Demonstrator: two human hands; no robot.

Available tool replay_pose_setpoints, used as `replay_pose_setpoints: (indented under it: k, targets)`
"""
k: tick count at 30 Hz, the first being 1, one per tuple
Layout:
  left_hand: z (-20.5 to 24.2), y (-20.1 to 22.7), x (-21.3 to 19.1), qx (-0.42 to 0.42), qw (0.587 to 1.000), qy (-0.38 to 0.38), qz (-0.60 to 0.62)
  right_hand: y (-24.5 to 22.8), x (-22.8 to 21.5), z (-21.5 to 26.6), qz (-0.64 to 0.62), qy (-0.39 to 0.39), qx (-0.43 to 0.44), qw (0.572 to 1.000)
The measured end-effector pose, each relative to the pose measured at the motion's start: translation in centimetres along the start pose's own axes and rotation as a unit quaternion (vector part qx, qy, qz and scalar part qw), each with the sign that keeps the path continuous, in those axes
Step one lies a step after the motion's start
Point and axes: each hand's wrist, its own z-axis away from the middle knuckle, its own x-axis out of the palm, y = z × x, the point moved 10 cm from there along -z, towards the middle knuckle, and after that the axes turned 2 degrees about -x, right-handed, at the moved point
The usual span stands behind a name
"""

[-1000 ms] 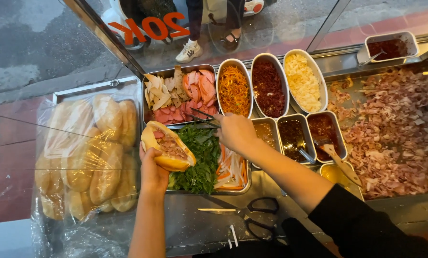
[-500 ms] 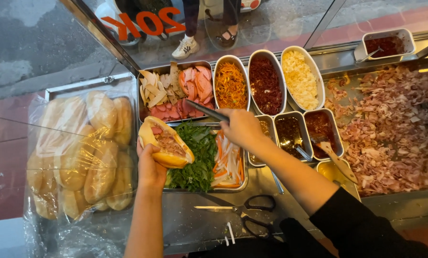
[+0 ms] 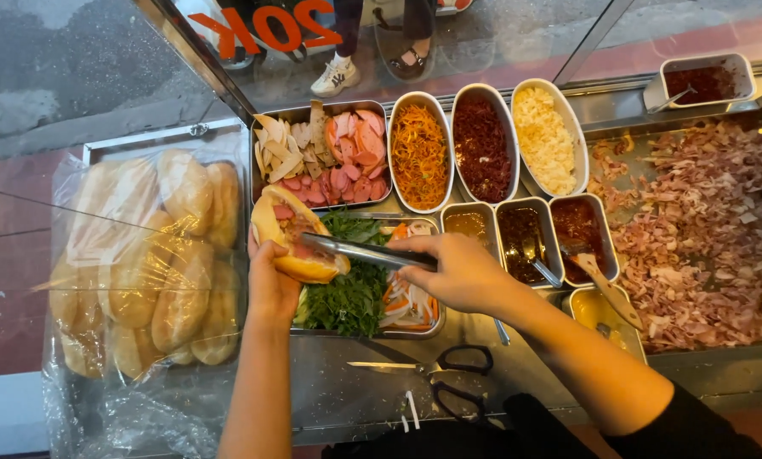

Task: The person cuts a bread roll open with scissors, then uses tongs to add sauces, sliced meats, shredded vegetables, and fresh greens into the roll. The sandwich is assembled at a street food stall with a vertical rotisserie and multiple ingredient trays.

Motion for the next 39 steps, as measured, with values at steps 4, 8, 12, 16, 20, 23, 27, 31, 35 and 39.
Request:
replay_pose_setpoints:
  k: [4, 8, 12, 16, 20, 23, 27, 31, 35, 39]
  targets:
    - [-0.3, -0.2, 0.2, 0.002, 1.000, -0.006, -0.004, 0.1, -0.1, -1.1, 0.065, 0.040, -0.043, 0.996]
    - [-1.5, -1.1, -1.5, 0.001, 1.000, -0.001, -0.006, -2.3, -1.1, -2.5, 0.050, 0.085, -0.088, 0.991]
    - [0.7, -0.2, -0.6, 0.010, 0.999, 0.035, 0.001, -0.7, 1.3, -9.9, 0.079, 0.109, -0.097, 0.986]
    - [1.5, 0.0, -1.3, 0.007, 0.999, 0.047, 0.016, 0.2, 4.1, -17.7, 0.166, 0.150, -0.107, 0.969]
    - [1.6, 0.4, -2.1, 0.007, 0.998, 0.054, 0.019, -3.3, 4.6, -18.3, 0.263, 0.179, -0.148, 0.936]
    - [0.7, 0.1, -3.3, 0.004, 0.998, 0.061, 0.008, -4.0, 4.8, -17.7, 0.274, 0.171, -0.172, 0.931]
    - [-0.2, -0.8, -3.5, -0.003, 0.998, 0.062, 0.002, -2.7, 4.4, -17.0, 0.279, 0.174, -0.176, 0.928]
    - [-1.3, -1.3, -2.9, -0.011, 0.999, 0.043, 0.004, -2.1, 3.0, -15.4, 0.247, 0.153, -0.141, 0.946]
    - [-1.2, -0.5, -1.4, -0.005, 1.000, 0.017, 0.020, -1.9, 0.9, -10.8, 0.069, 0.086, -0.066, 0.992]
    - [-2.4, -0.4, -1.2, -0.002, 0.998, 0.005, 0.059, -4.0, 1.4, -4.8, -0.036, 0.060, -0.076, 0.995]
